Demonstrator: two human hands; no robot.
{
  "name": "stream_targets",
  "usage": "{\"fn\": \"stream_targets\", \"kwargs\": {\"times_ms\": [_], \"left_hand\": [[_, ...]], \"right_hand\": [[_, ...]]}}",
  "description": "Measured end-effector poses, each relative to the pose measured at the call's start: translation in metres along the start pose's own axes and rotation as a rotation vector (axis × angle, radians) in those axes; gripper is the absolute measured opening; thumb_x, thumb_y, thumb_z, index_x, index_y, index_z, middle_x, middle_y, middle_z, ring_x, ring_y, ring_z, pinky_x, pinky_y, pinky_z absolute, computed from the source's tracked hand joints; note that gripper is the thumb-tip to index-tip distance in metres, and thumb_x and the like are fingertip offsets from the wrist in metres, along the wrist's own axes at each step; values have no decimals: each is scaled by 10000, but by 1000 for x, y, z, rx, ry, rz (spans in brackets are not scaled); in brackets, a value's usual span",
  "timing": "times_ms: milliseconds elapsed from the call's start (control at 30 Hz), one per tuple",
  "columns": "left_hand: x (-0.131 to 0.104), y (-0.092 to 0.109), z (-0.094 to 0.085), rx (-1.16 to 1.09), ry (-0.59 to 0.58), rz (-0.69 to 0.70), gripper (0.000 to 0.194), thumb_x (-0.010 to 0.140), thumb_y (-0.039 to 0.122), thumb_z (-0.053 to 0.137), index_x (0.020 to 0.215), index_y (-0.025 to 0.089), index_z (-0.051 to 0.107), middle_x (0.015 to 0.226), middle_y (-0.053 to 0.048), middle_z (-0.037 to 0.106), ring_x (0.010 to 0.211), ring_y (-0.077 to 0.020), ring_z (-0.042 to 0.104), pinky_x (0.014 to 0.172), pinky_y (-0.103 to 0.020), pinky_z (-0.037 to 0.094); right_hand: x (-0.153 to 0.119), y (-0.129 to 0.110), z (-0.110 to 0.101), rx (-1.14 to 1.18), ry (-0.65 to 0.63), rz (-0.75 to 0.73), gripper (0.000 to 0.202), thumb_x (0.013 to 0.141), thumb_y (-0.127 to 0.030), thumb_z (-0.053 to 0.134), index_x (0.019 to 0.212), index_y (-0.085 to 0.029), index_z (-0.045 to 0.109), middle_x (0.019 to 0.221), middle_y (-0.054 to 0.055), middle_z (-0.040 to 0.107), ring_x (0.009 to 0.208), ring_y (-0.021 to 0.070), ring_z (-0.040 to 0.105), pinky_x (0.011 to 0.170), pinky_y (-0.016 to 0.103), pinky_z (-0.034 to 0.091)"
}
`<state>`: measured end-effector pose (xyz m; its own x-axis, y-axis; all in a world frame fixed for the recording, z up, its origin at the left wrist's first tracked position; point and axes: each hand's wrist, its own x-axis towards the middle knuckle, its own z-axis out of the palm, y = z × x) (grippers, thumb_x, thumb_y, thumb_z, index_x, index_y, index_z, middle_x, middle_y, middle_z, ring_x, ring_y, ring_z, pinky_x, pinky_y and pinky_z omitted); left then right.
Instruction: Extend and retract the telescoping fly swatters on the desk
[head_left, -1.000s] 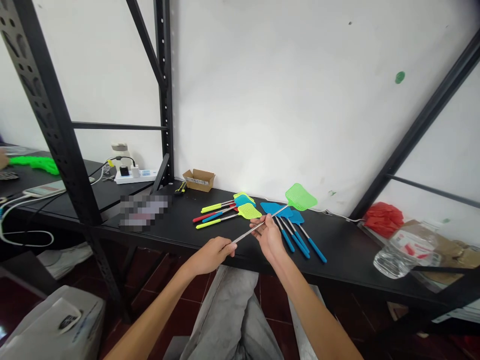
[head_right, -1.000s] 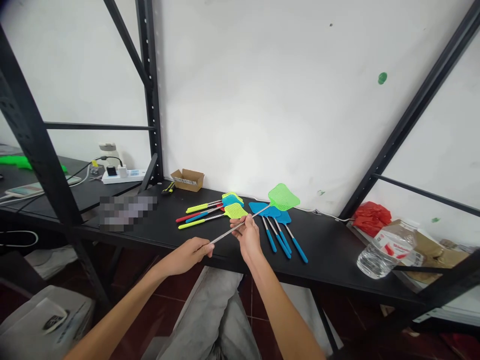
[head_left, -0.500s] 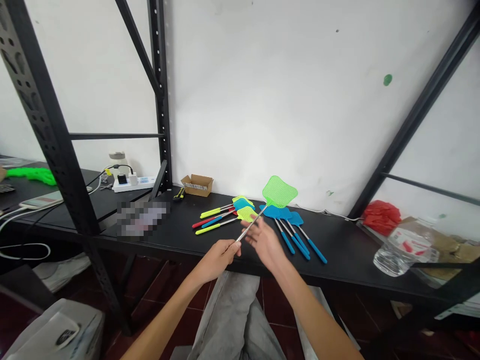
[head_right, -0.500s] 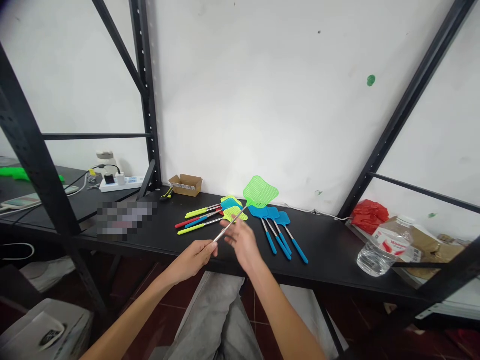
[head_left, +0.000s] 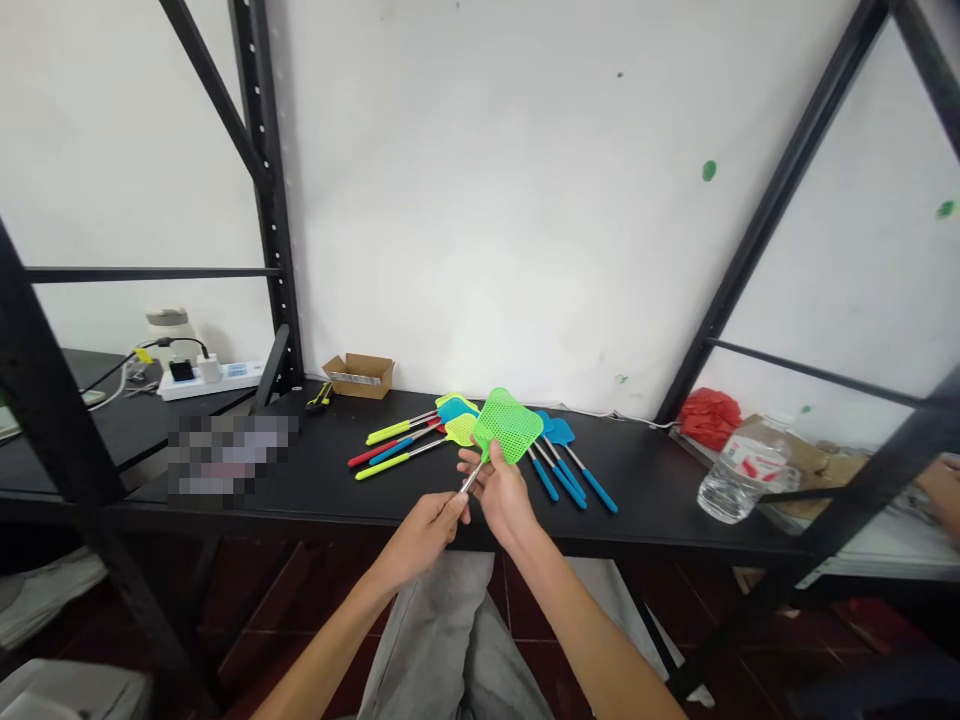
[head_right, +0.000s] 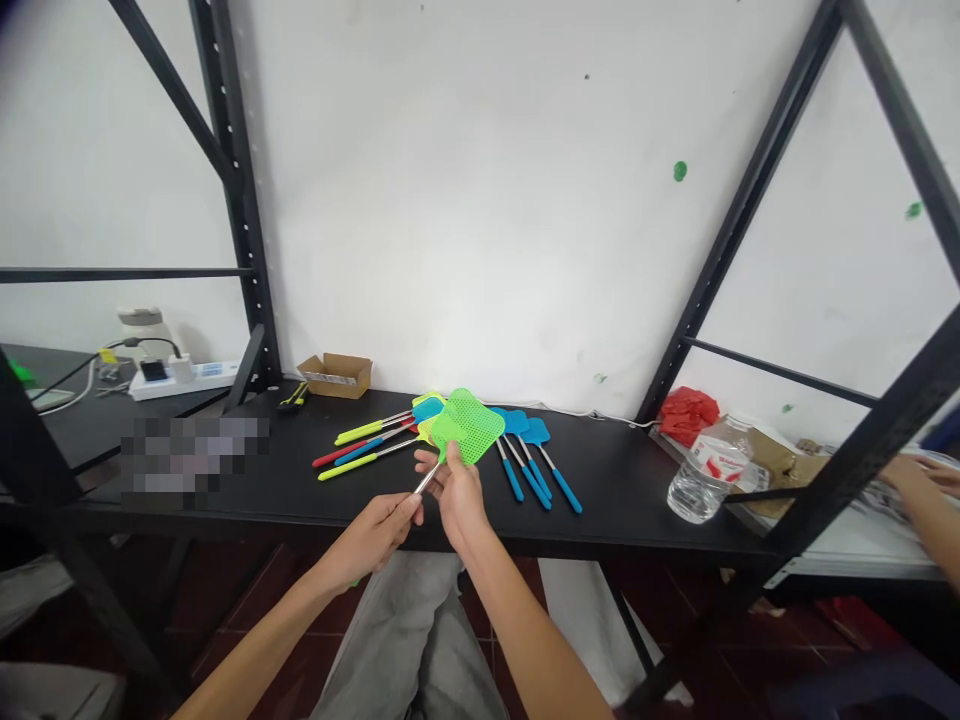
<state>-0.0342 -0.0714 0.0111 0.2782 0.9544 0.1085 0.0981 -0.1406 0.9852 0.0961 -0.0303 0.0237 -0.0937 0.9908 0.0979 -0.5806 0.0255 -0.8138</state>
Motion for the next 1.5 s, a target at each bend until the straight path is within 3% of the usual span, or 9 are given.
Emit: {"fn": "stream_targets", "kwargs": {"times_ms": [167,300,433,600,933,1100,1233,1367,1500], "left_hand": [[2,1,-4,-17,69,16,534,898,723,437,834,196,498,580,96,332,427,-61,274,396,-184,245],[-2,2,-5,279,62,117,461,976,565,381,910,170,610,725,-11,577,590,-138,550,525,-245,448],[-1,1,-23,715,221,274,390,1009,386,379,1162,182,675,1115,-106,679,1020,-245,643,927,-387,501],[19,-10,-64,1249,488,132,401,973,282,472,1318,140,619,1325,-176,618,1123,-335,616,973,-468,462],[30,-22,-70,1454,491,156,322,989,242,424,996,165,736,1031,-147,687,1078,-345,582,932,-464,412],[16,-9,-63,1379,447,61,291,998,241,391,1020,144,665,1045,-147,666,1018,-302,626,850,-384,449],[6,1,-45,1157,386,-90,234,1027,294,360,1124,195,548,976,-84,677,852,-251,668,675,-292,409],[-2,5,-22,923,293,31,179,1009,282,388,1146,236,494,844,-17,660,777,-215,652,641,-261,340],[-7,8,-7,665,211,146,201,1004,305,379,1132,244,521,712,30,585,660,-177,567,606,-250,310]], "right_hand": [[-20,22,-7,-156,-210,54,436,753,-561,791,977,-190,733,795,42,730,624,149,608,602,286,496],[-9,17,-12,-199,-153,7,444,725,-608,778,857,-196,679,903,74,750,652,161,614,573,282,480],[28,-21,-40,-429,59,-101,484,724,-661,713,883,-208,653,730,29,705,578,160,588,540,269,436],[62,-83,-90,-1211,263,-217,304,874,-447,582,911,-183,729,725,51,714,702,219,660,633,297,434],[64,-73,-99,-1848,284,-76,357,912,-274,556,1233,-206,696,1186,144,727,1135,338,661,876,397,484],[55,-64,-88,-1637,258,-271,279,936,-359,550,1071,-206,740,1108,122,751,1082,295,681,882,365,496],[51,-49,-66,-1016,89,-49,358,934,-507,562,897,-187,718,951,124,770,782,227,715,694,326,543],[51,-36,-39,-322,48,94,306,834,-471,745,978,-208,689,985,91,769,765,180,716,682,286,560],[43,-29,-20,-131,9,84,321,741,-376,854,967,-208,699,927,61,769,695,140,682,640,242,539]]}}
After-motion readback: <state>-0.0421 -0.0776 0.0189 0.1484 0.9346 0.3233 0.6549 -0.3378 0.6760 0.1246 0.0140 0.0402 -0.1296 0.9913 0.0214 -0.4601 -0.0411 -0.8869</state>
